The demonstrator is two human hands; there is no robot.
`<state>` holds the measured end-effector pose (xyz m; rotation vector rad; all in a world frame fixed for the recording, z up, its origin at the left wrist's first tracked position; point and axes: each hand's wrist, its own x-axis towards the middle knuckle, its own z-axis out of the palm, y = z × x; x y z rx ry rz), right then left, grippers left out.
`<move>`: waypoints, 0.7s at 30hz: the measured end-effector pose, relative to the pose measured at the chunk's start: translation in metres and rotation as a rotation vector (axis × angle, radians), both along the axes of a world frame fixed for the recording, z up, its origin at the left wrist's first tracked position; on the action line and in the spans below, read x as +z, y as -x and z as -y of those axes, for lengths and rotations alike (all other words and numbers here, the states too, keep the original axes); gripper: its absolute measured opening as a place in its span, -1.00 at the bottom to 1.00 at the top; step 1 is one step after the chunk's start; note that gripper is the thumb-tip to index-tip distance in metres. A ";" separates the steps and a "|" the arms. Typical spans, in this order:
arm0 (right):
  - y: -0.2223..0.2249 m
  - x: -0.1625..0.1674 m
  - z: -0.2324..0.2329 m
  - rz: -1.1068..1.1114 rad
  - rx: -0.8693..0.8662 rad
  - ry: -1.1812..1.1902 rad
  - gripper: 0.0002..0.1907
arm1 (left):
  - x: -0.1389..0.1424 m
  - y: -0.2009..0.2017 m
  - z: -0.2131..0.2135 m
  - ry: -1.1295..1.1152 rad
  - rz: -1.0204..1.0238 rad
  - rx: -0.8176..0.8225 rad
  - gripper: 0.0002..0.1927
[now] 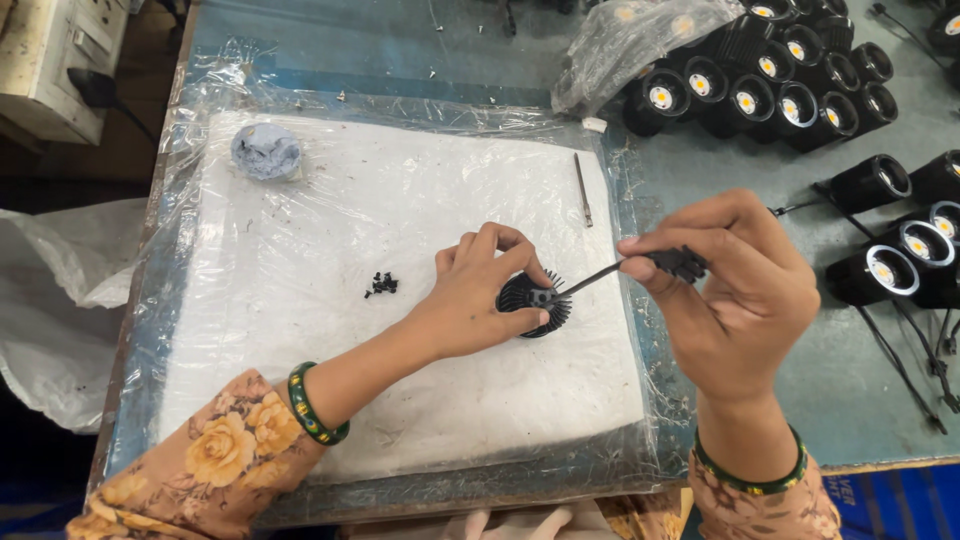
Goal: The person assembles LED light units by inserting wires into black finned housings, securing them with screws using a cordless screwdriver, and placing finished units on the table. The person repeats this process for multiple units, handling wires, screws, and housings throughout.
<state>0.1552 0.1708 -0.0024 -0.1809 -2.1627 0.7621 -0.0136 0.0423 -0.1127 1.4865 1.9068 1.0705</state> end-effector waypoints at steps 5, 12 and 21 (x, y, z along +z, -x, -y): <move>0.001 0.001 0.000 0.025 0.048 0.032 -0.77 | 0.003 0.009 -0.001 -0.030 0.081 -0.070 -0.53; 0.001 0.000 -0.005 0.132 0.393 0.269 -0.37 | -0.011 0.023 -0.001 -0.129 0.242 -0.130 -0.60; -0.004 -0.073 -0.013 0.356 0.231 -0.116 -0.59 | -0.028 0.004 -0.006 -0.071 0.686 -0.063 -0.56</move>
